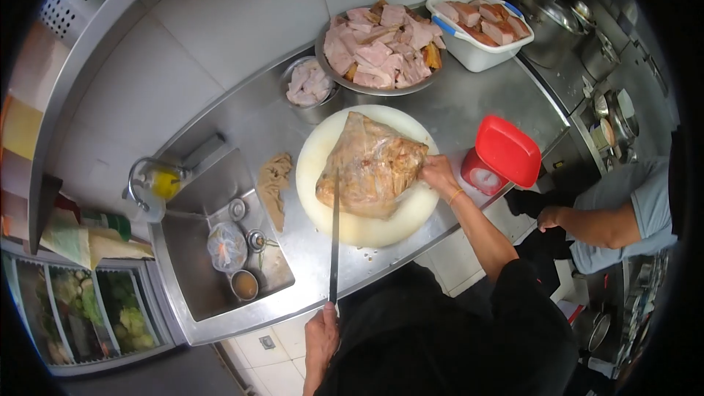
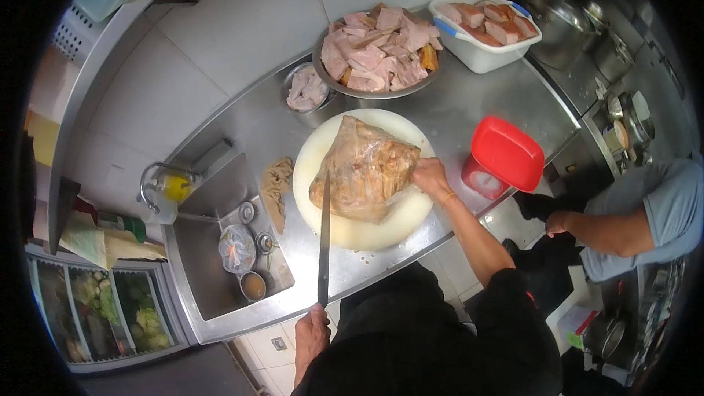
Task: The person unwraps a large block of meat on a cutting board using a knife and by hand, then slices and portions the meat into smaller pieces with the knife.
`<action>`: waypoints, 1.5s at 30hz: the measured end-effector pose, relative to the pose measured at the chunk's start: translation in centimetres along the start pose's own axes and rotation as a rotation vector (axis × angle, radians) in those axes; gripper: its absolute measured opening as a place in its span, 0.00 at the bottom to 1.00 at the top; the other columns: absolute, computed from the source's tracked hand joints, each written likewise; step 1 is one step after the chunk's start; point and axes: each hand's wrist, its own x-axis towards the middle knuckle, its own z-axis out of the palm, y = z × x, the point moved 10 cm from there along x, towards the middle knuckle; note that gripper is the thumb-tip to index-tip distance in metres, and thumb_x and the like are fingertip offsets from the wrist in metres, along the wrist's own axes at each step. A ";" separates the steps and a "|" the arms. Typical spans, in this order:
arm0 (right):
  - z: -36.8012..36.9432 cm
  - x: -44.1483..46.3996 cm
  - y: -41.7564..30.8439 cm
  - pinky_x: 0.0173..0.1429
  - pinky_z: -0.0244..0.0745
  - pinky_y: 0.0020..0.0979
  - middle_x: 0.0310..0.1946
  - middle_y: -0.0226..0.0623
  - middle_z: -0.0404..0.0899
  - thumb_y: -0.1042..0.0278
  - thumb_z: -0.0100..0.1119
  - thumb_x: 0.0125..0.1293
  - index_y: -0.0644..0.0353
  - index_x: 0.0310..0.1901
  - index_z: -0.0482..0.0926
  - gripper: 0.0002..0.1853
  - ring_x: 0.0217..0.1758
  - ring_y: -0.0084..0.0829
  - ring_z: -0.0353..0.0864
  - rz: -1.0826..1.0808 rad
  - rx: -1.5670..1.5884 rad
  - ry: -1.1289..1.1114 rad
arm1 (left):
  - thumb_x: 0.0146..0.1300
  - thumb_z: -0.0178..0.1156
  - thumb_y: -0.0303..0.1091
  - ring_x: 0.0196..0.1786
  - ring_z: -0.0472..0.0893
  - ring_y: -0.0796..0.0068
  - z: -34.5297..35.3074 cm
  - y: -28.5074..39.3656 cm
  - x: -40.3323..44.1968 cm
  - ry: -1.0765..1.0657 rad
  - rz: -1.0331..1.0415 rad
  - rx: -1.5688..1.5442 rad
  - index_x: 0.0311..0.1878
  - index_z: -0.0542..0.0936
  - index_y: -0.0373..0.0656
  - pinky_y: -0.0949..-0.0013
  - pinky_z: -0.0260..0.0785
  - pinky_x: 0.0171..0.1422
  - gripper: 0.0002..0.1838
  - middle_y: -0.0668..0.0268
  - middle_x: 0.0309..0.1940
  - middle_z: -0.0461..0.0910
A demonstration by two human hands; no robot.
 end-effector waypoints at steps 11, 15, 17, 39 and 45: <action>0.0 -2.6 -19.4 0.29 0.67 0.27 0.28 0.25 0.75 0.78 0.63 0.51 0.60 0.32 0.80 0.06 0.29 0.21 0.72 -0.261 0.516 -0.139 | 0.81 0.43 0.55 0.23 0.74 0.69 0.7 2.5 2.0 -0.090 0.014 -0.158 0.29 0.79 0.34 0.63 0.68 0.32 0.34 0.60 0.18 0.74; 0.8 -1.8 -20.8 0.30 0.68 0.31 0.28 0.27 0.74 0.79 0.62 0.54 0.58 0.28 0.77 0.04 0.29 0.23 0.72 -0.194 0.603 0.043 | 0.80 0.45 0.57 0.21 0.73 0.71 0.7 3.1 3.5 -0.107 0.062 -0.210 0.28 0.78 0.34 0.65 0.67 0.30 0.34 0.62 0.16 0.73; 1.7 -0.8 -20.0 0.31 0.69 0.31 0.28 0.27 0.74 0.79 0.63 0.54 0.59 0.28 0.76 0.05 0.29 0.23 0.73 -0.219 0.478 0.034 | 0.79 0.46 0.58 0.20 0.73 0.72 1.2 2.7 4.4 -0.125 -0.015 -0.254 0.29 0.79 0.33 0.66 0.67 0.30 0.35 0.63 0.16 0.73; -8.7 0.2 -2.6 0.55 0.79 0.46 0.39 0.52 0.87 0.71 0.61 0.54 0.66 0.45 0.82 0.16 0.50 0.50 0.87 -0.119 -0.427 0.320 | 0.77 0.47 0.62 0.13 0.66 0.80 -2.5 -1.9 4.3 0.010 -0.128 -0.276 0.26 0.74 0.40 0.71 0.56 0.16 0.33 0.70 0.14 0.67; -0.5 -6.9 -13.7 0.74 0.62 0.46 0.61 0.59 0.68 0.53 0.78 0.49 0.58 0.70 0.71 0.46 0.67 0.57 0.66 -0.603 -0.341 0.240 | 0.78 0.49 0.59 0.16 0.65 0.83 -3.6 0.7 3.6 0.010 -0.102 -0.313 0.32 0.77 0.34 0.72 0.56 0.21 0.33 0.71 0.15 0.67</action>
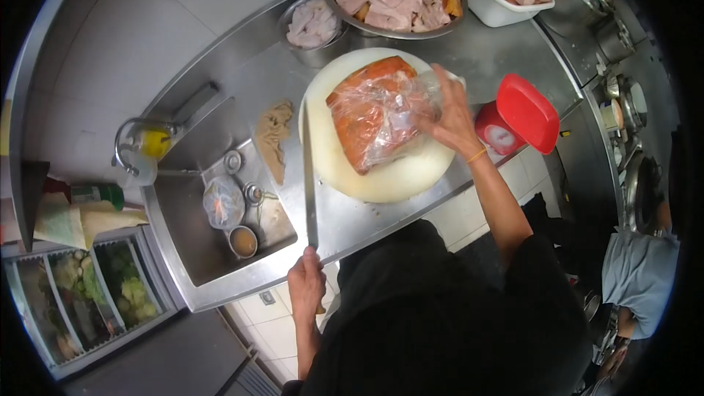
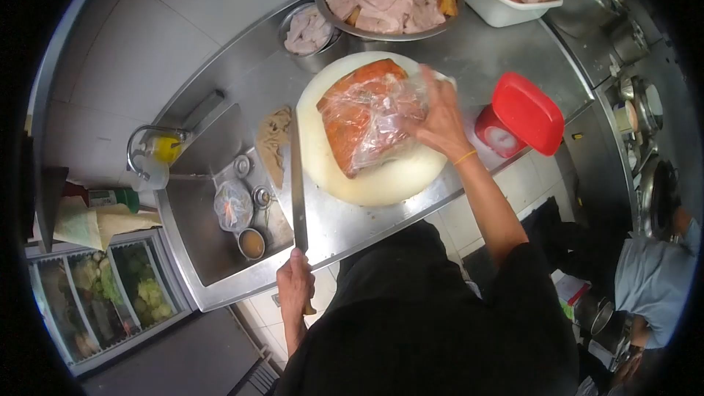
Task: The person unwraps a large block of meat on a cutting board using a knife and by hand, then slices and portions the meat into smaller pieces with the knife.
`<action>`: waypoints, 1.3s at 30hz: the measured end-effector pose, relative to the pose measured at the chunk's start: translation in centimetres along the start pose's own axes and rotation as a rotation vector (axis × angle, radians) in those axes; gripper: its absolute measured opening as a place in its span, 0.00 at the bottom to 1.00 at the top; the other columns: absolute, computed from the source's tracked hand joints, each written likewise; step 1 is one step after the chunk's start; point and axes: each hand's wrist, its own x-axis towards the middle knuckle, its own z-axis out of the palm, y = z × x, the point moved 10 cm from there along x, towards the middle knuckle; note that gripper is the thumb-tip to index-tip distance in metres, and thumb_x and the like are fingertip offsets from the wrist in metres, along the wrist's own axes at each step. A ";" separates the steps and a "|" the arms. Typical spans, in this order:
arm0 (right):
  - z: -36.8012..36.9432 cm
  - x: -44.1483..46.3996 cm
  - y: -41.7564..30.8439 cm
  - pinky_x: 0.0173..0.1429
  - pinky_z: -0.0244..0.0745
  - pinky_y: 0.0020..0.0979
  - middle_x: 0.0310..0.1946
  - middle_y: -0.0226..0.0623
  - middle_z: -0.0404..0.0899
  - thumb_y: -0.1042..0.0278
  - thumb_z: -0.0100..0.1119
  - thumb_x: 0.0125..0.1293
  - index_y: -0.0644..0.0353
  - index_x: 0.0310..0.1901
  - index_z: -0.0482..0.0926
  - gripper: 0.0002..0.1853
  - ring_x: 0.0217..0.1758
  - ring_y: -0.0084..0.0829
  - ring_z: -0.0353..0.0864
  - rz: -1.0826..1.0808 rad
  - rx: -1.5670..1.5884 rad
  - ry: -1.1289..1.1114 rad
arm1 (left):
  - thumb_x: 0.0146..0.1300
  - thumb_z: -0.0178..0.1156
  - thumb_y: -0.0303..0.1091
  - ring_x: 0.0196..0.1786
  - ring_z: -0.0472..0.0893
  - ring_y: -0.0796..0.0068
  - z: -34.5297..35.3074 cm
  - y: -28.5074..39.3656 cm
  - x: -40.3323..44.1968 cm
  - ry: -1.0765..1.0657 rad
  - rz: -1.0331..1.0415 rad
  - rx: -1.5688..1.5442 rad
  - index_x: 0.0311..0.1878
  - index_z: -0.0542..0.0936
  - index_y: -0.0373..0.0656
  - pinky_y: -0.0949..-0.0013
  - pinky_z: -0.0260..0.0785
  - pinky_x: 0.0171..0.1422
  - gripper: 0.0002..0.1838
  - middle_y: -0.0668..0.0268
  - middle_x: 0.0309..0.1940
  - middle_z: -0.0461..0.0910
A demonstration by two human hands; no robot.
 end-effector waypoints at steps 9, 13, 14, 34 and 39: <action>7.0 1.9 -4.0 0.67 0.65 0.46 0.51 0.49 0.70 0.54 0.74 0.54 0.54 0.59 0.80 0.30 0.62 0.51 0.66 -0.177 -0.246 -0.201 | 0.78 0.49 0.58 0.22 0.74 0.70 2.4 -0.6 -0.5 -0.035 0.069 0.194 0.31 0.81 0.29 0.63 0.68 0.30 0.35 0.59 0.17 0.76; 8.5 1.2 -4.4 0.59 0.64 0.46 0.52 0.46 0.71 0.54 0.70 0.59 0.53 0.50 0.86 0.20 0.60 0.46 0.67 -0.243 -0.344 -0.204 | 0.78 0.49 0.57 0.23 0.74 0.71 3.0 -1.1 -0.7 -0.021 0.074 0.197 0.32 0.81 0.29 0.64 0.68 0.31 0.35 0.59 0.17 0.76; 8.5 1.1 -4.6 0.59 0.64 0.46 0.51 0.44 0.72 0.53 0.69 0.60 0.54 0.49 0.87 0.19 0.60 0.45 0.67 -0.264 -0.331 -0.189 | 0.78 0.49 0.58 0.23 0.74 0.71 3.2 -1.0 -0.8 -0.029 0.051 0.186 0.31 0.81 0.29 0.64 0.68 0.31 0.35 0.59 0.17 0.76; 4.6 -3.2 -2.9 0.41 0.70 0.41 0.20 0.36 0.73 0.47 0.77 0.53 0.59 0.26 0.83 0.21 0.29 0.41 0.76 -0.578 0.023 0.080 | 0.79 0.46 0.51 0.44 0.79 0.27 5.6 3.3 -1.4 0.077 0.205 0.465 0.34 0.81 0.28 0.41 0.71 0.49 0.32 0.32 0.33 0.80; 5.0 -0.7 -2.1 0.48 0.76 0.47 0.35 0.43 0.76 0.52 0.75 0.55 0.59 0.51 0.78 0.28 0.42 0.50 0.80 -0.201 -0.048 -0.030 | 0.79 0.46 0.54 0.38 0.81 0.34 5.9 2.2 -0.8 0.036 0.129 0.329 0.31 0.81 0.27 0.46 0.72 0.47 0.35 0.37 0.29 0.81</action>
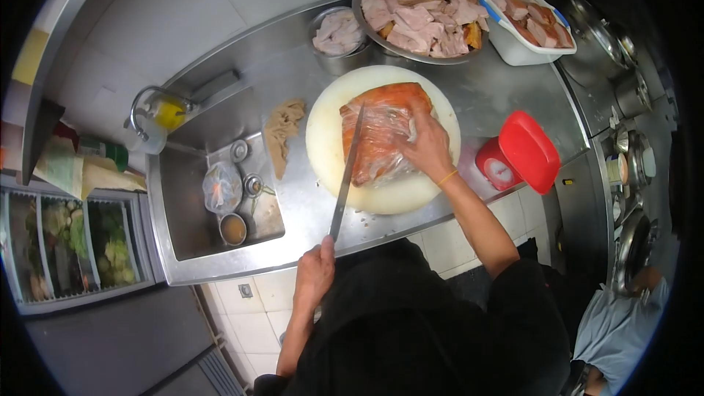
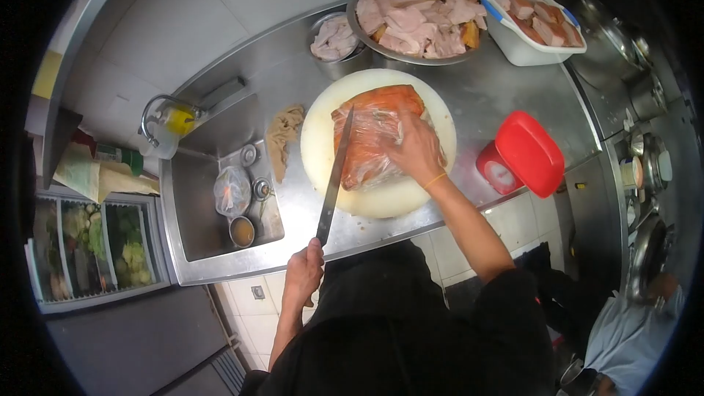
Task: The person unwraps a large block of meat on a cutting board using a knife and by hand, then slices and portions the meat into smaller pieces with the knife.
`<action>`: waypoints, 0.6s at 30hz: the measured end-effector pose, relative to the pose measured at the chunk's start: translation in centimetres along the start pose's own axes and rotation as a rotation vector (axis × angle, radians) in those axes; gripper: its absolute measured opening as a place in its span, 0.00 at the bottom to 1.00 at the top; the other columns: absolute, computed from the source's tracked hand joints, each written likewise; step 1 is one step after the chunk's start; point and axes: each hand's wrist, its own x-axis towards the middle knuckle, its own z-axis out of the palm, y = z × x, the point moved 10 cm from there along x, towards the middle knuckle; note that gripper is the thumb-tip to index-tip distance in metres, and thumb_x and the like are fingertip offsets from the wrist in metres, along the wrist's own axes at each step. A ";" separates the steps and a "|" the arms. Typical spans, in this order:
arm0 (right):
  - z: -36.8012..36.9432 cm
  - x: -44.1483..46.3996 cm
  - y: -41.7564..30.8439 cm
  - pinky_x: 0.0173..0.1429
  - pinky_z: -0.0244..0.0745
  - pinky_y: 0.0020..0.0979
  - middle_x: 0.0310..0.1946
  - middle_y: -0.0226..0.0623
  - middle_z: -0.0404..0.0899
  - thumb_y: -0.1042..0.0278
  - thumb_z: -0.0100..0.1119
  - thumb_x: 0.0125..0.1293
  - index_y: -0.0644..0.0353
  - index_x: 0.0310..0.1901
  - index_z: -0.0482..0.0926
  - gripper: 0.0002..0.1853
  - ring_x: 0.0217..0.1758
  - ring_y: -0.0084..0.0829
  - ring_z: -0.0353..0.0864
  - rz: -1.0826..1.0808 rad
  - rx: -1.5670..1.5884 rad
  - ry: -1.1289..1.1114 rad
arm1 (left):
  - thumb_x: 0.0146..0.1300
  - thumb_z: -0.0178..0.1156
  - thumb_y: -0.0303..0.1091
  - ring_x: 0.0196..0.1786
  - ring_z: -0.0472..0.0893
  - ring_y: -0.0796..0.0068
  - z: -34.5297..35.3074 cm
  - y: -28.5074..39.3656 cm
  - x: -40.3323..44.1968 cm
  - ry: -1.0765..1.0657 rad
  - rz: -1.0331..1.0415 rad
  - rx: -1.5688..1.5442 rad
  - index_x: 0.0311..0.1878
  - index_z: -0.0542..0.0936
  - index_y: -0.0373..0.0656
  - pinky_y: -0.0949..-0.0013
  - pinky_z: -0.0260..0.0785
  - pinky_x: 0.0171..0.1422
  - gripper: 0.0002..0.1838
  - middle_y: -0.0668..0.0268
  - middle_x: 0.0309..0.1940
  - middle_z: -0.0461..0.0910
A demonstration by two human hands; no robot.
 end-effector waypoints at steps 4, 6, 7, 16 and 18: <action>0.9 0.8 -0.5 0.51 0.77 0.49 0.49 0.52 0.72 0.51 0.74 0.55 0.62 0.52 0.76 0.29 0.53 0.54 0.77 0.002 -0.133 -0.086 | 0.79 0.45 0.55 0.32 0.81 0.43 1.1 -1.4 0.7 -0.012 0.004 -0.070 0.30 0.80 0.28 0.50 0.72 0.44 0.36 0.43 0.24 0.80; 0.8 1.2 -0.4 0.52 0.77 0.50 0.51 0.54 0.69 0.51 0.74 0.55 0.64 0.51 0.76 0.29 0.55 0.56 0.75 0.000 -0.090 -0.044 | 0.80 0.44 0.55 0.30 0.81 0.47 1.4 -1.1 1.0 -0.012 0.018 -0.082 0.29 0.80 0.29 0.52 0.72 0.42 0.36 0.45 0.22 0.79; 0.7 1.2 -0.4 0.52 0.77 0.50 0.52 0.55 0.68 0.51 0.74 0.55 0.64 0.51 0.76 0.30 0.56 0.56 0.74 0.003 -0.065 -0.029 | 0.80 0.44 0.55 0.29 0.80 0.48 1.2 -0.7 1.0 -0.011 0.027 -0.077 0.29 0.80 0.29 0.52 0.72 0.42 0.36 0.46 0.22 0.79; 1.8 1.9 -0.8 0.51 0.76 0.50 0.46 0.46 0.72 0.58 0.67 0.63 0.64 0.40 0.81 0.15 0.53 0.50 0.76 -0.084 -0.102 -0.067 | 0.80 0.44 0.53 0.26 0.77 0.55 1.2 -0.6 0.5 -0.022 0.045 -0.080 0.29 0.79 0.28 0.54 0.71 0.38 0.35 0.48 0.20 0.77; 2.0 1.8 -1.4 0.52 0.76 0.49 0.44 0.44 0.74 0.59 0.65 0.65 0.63 0.38 0.82 0.14 0.52 0.49 0.76 -0.150 -0.105 -0.042 | 0.80 0.44 0.54 0.24 0.76 0.59 1.2 -0.8 -0.1 -0.017 0.030 -0.105 0.28 0.78 0.29 0.57 0.70 0.36 0.35 0.52 0.18 0.75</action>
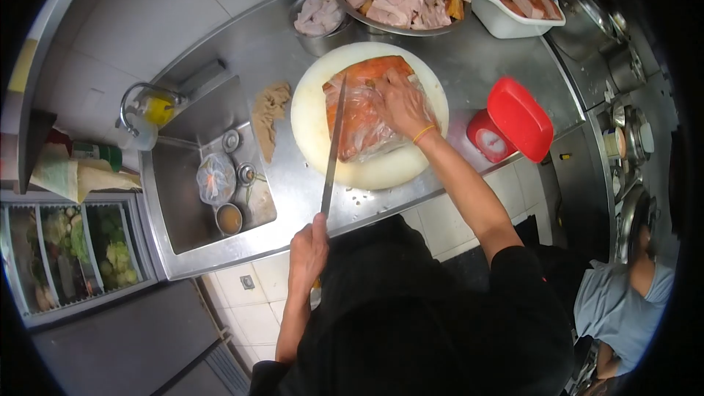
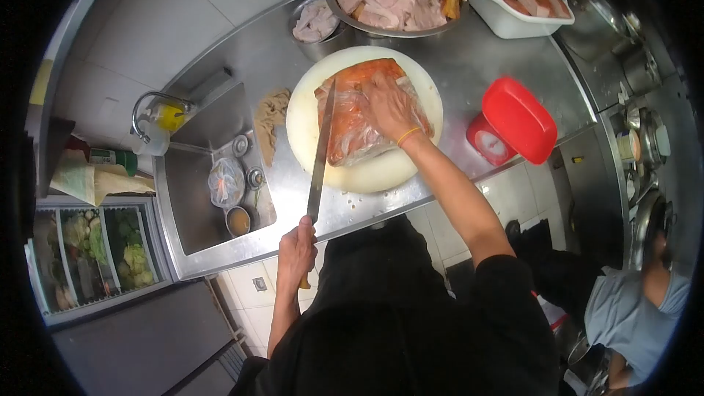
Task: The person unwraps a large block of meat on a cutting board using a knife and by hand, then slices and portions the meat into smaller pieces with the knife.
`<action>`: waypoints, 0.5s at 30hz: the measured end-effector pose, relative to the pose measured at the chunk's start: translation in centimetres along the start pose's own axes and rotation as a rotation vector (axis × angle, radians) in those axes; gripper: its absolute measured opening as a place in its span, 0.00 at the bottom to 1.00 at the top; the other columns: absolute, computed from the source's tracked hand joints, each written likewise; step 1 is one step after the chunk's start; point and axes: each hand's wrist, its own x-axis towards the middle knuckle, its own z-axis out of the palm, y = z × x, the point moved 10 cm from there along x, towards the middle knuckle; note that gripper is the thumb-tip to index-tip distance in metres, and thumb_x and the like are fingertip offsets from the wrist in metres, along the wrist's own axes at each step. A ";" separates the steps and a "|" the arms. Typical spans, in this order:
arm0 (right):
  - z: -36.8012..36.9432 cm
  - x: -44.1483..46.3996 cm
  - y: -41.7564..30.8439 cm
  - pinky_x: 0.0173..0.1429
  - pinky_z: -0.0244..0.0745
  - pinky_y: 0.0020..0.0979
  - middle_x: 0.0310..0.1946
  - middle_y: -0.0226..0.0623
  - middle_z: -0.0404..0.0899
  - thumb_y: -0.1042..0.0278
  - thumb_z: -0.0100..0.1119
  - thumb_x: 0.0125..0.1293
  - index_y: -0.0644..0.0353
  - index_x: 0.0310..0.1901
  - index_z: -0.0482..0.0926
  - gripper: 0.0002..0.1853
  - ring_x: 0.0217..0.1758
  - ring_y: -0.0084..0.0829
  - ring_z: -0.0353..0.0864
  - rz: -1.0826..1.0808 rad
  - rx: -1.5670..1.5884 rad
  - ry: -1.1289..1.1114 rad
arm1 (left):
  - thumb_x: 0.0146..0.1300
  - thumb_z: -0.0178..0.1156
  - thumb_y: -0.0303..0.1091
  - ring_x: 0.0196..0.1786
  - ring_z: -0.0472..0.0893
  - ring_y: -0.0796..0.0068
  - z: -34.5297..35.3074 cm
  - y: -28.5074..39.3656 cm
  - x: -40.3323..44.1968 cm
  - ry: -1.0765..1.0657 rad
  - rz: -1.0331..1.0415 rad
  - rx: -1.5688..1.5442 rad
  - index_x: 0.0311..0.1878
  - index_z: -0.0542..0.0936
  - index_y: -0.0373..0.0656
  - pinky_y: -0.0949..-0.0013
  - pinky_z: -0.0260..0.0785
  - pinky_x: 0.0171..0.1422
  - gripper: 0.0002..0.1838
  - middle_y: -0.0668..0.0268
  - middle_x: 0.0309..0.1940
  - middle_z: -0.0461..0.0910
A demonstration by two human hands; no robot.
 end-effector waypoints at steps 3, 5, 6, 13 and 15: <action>-0.2 -0.5 -1.7 0.54 0.74 0.43 0.41 0.42 0.76 0.55 0.61 0.70 0.62 0.30 0.81 0.17 0.49 0.46 0.77 -0.083 0.016 -0.051 | 0.80 0.44 0.56 0.21 0.73 0.66 0.0 0.6 -1.0 -0.014 -0.033 -0.067 0.27 0.78 0.30 0.61 0.67 0.31 0.36 0.57 0.16 0.73; -1.0 -1.3 -2.6 0.50 0.74 0.43 0.33 0.42 0.76 0.50 0.60 0.71 0.63 0.23 0.79 0.25 0.44 0.45 0.77 -0.097 0.021 0.062 | 0.80 0.44 0.56 0.19 0.72 0.69 0.1 1.0 -1.7 -0.031 -0.043 -0.111 0.27 0.77 0.32 0.64 0.65 0.28 0.36 0.60 0.15 0.72; -1.3 -1.5 -2.9 0.49 0.74 0.43 0.28 0.42 0.76 0.47 0.60 0.71 0.63 0.19 0.79 0.28 0.42 0.45 0.77 -0.104 0.025 0.116 | 0.80 0.44 0.56 0.19 0.72 0.70 0.2 1.3 -1.8 -0.036 -0.037 -0.129 0.27 0.77 0.32 0.65 0.65 0.27 0.36 0.61 0.15 0.72; 0.8 -1.4 0.6 0.43 0.70 0.47 0.13 0.47 0.72 0.39 0.55 0.73 0.63 0.11 0.74 0.38 0.25 0.49 0.76 0.162 0.208 0.067 | 0.80 0.42 0.57 0.17 0.73 0.70 1.6 3.7 -2.1 -0.137 -0.082 -0.118 0.27 0.77 0.33 0.66 0.63 0.23 0.36 0.62 0.14 0.71; 0.4 -1.6 0.8 0.40 0.70 0.47 0.14 0.48 0.72 0.38 0.55 0.73 0.64 0.11 0.74 0.39 0.23 0.49 0.75 0.196 0.217 0.090 | 0.80 0.42 0.58 0.16 0.72 0.71 1.3 3.2 -2.0 -0.113 -0.018 -0.075 0.27 0.77 0.34 0.67 0.62 0.22 0.36 0.63 0.14 0.71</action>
